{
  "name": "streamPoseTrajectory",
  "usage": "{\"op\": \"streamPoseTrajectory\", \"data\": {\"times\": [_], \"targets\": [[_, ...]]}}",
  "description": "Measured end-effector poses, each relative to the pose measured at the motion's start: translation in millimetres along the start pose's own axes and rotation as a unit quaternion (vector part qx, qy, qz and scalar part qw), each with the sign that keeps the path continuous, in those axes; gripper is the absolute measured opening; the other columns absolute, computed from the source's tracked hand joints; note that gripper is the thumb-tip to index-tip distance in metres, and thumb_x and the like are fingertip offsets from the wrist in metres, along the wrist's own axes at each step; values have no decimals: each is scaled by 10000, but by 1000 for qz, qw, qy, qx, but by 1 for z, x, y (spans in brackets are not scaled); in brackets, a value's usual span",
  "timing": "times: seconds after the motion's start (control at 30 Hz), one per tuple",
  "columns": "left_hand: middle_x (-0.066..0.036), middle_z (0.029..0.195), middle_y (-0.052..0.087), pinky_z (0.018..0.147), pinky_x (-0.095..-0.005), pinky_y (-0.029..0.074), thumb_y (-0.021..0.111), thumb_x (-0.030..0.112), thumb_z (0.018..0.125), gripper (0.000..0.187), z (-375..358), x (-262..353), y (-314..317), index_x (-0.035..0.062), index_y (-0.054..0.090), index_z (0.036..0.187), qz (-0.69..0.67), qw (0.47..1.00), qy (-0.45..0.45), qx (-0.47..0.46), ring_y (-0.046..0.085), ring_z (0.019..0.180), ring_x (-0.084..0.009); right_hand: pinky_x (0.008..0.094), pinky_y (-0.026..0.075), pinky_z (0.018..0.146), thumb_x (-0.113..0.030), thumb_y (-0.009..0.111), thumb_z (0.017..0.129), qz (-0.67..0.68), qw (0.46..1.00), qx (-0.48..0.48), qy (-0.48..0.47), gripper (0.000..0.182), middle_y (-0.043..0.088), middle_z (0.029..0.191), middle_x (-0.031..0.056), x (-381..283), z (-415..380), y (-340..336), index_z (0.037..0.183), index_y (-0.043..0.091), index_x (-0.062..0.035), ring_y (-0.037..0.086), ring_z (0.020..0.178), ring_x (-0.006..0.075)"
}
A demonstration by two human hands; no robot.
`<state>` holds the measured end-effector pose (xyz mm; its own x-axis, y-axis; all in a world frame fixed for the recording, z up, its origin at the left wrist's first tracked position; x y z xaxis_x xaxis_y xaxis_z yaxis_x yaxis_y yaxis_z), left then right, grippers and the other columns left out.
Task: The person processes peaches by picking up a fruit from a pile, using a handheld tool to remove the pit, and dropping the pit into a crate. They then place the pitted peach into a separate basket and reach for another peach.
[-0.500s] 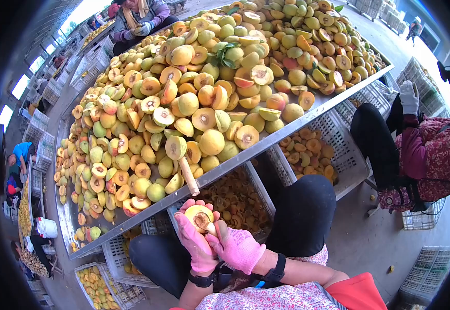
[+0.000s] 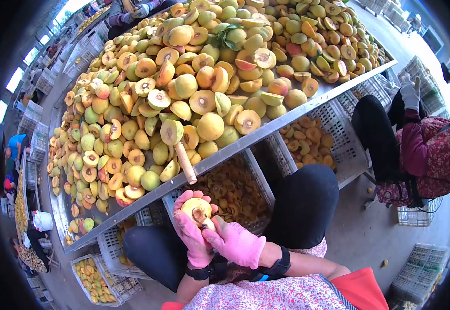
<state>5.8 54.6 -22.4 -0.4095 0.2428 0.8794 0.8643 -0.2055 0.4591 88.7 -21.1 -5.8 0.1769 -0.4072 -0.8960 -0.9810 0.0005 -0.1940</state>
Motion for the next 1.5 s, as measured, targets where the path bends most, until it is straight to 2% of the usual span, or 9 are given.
{"op": "streamPoseTrajectory", "data": {"times": [0.2, 0.33, 0.43, 0.67, 0.87, 1.07, 1.27, 1.37, 1.5], "targets": [[-156, 1088, 653, 717, -347, 610, 530, 685, 930, 729, 1, 5, -1, 20, 552, 1230, 47, 998, 33, -6, 685, 879, -226, 410, 497, 701, -379, 486, 1045, 60, 996, -63, 8, 392, 651, 802, 171, 9, 0, -3, 1034, 548, 8, 669, 774, 305], [-174, 943, 683, 652, -316, 585, 545, 726, 895, 748, 0, 11, 0, 13, 566, 1121, 81, 994, 22, -69, 686, 734, -214, 241, 380, 528, -412, 481, 1061, 227, 956, -181, 50, 343, 486, 705, -26, 16, -7, 4, 1030, 553, -78, 490, 591, 73], [-172, 893, 689, 625, -306, 571, 549, 736, 886, 748, 3, 11, 6, 13, 564, 1078, 78, 989, 25, -119, 682, 694, -207, 200, 208, 361, -489, 499, 1046, 440, 833, -309, 131, 381, 419, 612, -51, 18, -21, 6, 1012, 552, -114, 326, 415, 24], [-151, 889, 703, 629, -298, 569, 587, 733, 872, 769, -2, 5, -8, -19, 600, 1035, 171, 967, 1, -188, 697, 693, -198, 205, 232, 358, -476, 469, 1061, 352, 861, -321, 176, 373, 395, 596, -68, 28, -26, 4, 972, 529, -118, 319, 403, 24], [-170, 884, 710, 617, -291, 570, 611, 709, 874, 761, -15, 11, -18, -28, 594, 1062, 196, 969, 112, -96, 692, 660, -189, 202, 253, 327, -467, 449, 1068, 534, 730, -412, 106, 367, 421, 594, -52, 29, -31, 26, 949, 514, -125, 347, 375, 37], [-104, 903, 717, 708, -264, 531, 538, 696, 930, 727, -11, 20, -15, -16, 648, 1028, 234, 955, -50, -177, 669, 772, -146, 211, 252, 329, -475, 430, 1070, 400, 825, -367, 157, 383, 390, 583, -57, 32, -28, 29, 940, 496, -121, 328, 374, 35], [-124, 888, 720, 679, -285, 533, 452, 747, 934, 798, -18, 32, -16, -21, 657, 997, 295, 936, 90, -171, 680, 760, -164, 214, 233, 332, -468, 419, 1075, 555, 674, -465, 146, 376, 385, 572, -52, 31, -35, 39, 947, 493, -122, 316, 370, 42], [-127, 866, 723, 673, -292, 536, 399, 741, 956, 811, -13, 34, -13, -28, 657, 972, 289, 938, 12, -190, 683, 745, -174, 212, 229, 335, -467, 429, 1073, 445, 792, -402, 113, 373, 387, 571, -49, 30, -30, 36, 944, 496, -124, 320, 370, 42], [-122, 822, 720, 673, -304, 541, 363, 735, 969, 812, -22, 19, -30, -21, 655, 911, 225, 969, -7, -102, 687, 727, -188, 216, 218, 340, -461, 429, 1073, 456, 794, -383, 121, 373, 394, 580, -51, 36, -31, 50, 934, 499, -122, 313, 372, 41]]}}
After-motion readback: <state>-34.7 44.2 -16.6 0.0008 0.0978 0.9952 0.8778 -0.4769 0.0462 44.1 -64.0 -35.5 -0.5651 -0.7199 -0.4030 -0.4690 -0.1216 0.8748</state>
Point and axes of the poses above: each hand's wrist, its own z-axis towards the middle knuckle, its own y-axis out of the palm, x = y × z, the point moved 6 cm from there along z, towards the middle knuckle
